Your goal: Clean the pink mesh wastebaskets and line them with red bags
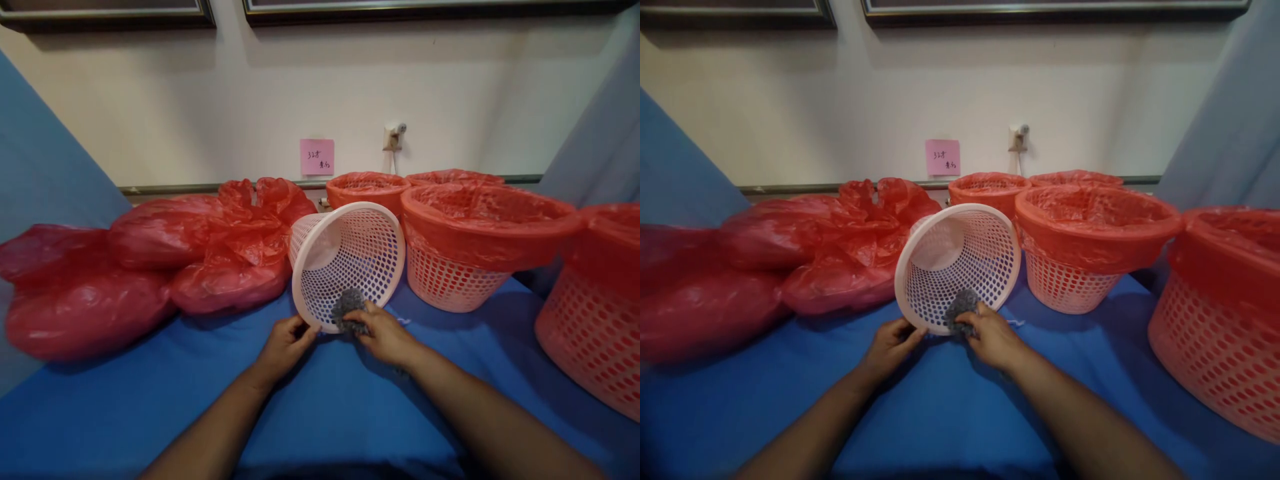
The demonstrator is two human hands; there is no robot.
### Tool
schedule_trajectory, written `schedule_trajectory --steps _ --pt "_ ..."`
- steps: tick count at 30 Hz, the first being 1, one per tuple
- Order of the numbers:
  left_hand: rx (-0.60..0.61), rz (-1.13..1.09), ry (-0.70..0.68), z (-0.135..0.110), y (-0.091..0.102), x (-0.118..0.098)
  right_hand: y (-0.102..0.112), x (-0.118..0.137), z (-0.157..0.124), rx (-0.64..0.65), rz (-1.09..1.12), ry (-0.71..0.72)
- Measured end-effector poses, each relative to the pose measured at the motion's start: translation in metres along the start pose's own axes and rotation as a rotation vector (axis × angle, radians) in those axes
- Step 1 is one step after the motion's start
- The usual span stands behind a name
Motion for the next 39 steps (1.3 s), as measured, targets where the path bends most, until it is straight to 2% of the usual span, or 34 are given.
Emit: schedule_trajectory --steps 3,5,7,9,11,12,13,15,19,21,22,24,26,28,30,32,34,37,39 --pt "0.151 -0.023 0.016 0.000 -0.018 0.003 -0.017 0.015 -0.001 0.078 0.221 0.123" --pt "0.161 -0.021 0.027 -0.001 -0.019 0.006 -0.012 0.011 -0.002 0.074 0.157 0.125" --pt "0.072 -0.004 0.038 -0.001 -0.008 0.009 0.007 -0.005 -0.001 0.014 -0.020 0.047" --pt "-0.070 0.022 0.041 -0.001 0.010 0.009 0.033 -0.024 0.000 -0.090 -0.159 -0.076" --pt "-0.187 0.042 0.035 -0.002 0.025 0.008 0.053 -0.039 -0.001 -0.192 -0.223 -0.184" --pt "-0.220 0.045 0.033 -0.003 0.029 0.008 0.056 -0.041 -0.001 -0.213 -0.238 -0.210" --pt "-0.232 0.045 0.033 -0.003 0.030 0.007 0.055 -0.041 -0.001 -0.211 -0.242 -0.215" --pt "-0.188 0.031 0.041 -0.002 0.025 0.006 0.039 -0.031 0.000 -0.145 -0.211 -0.160" --pt "0.058 -0.011 0.067 0.002 -0.004 0.008 -0.007 0.005 -0.001 0.043 0.096 0.075" --pt "0.155 -0.022 0.081 0.001 -0.015 0.011 -0.014 0.015 -0.003 0.089 0.199 0.143" --pt "0.177 -0.023 0.088 0.001 -0.017 0.012 -0.013 0.014 -0.003 0.089 0.172 0.139" --pt "0.164 -0.018 0.099 0.000 -0.015 0.014 0.001 0.002 -0.002 0.048 0.041 0.069" --pt "0.094 -0.004 0.094 0.000 -0.006 0.012 0.025 -0.017 -0.001 -0.044 -0.084 -0.053" --pt "0.011 0.009 0.074 0.000 0.005 0.008 0.047 -0.033 -0.001 -0.150 -0.145 -0.161" --pt "-0.054 0.011 0.054 0.000 0.012 0.005 0.058 -0.040 -0.002 -0.213 -0.174 -0.218" --pt "-0.092 -0.002 0.049 0.001 0.016 0.003 0.049 -0.035 -0.001 -0.176 -0.141 -0.184" --pt "-0.083 -0.022 0.059 0.002 0.014 0.004 0.026 -0.020 0.000 -0.069 -0.063 -0.082" --pt "0.030 -0.050 0.080 0.002 0.002 0.008 -0.007 0.006 -0.001 0.066 0.114 0.075" --pt "0.127 -0.063 0.092 0.001 -0.007 0.009 -0.016 0.014 -0.003 0.103 0.240 0.131"
Point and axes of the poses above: each hand's wrist, its own z-axis towards the middle knuckle, its own y-axis out of the back of the hand, x = y × z, the point moved 7 cm from there along z, towards the middle knuckle, and after that the axes turned 5 degrees about z, right-handed, at the moved point
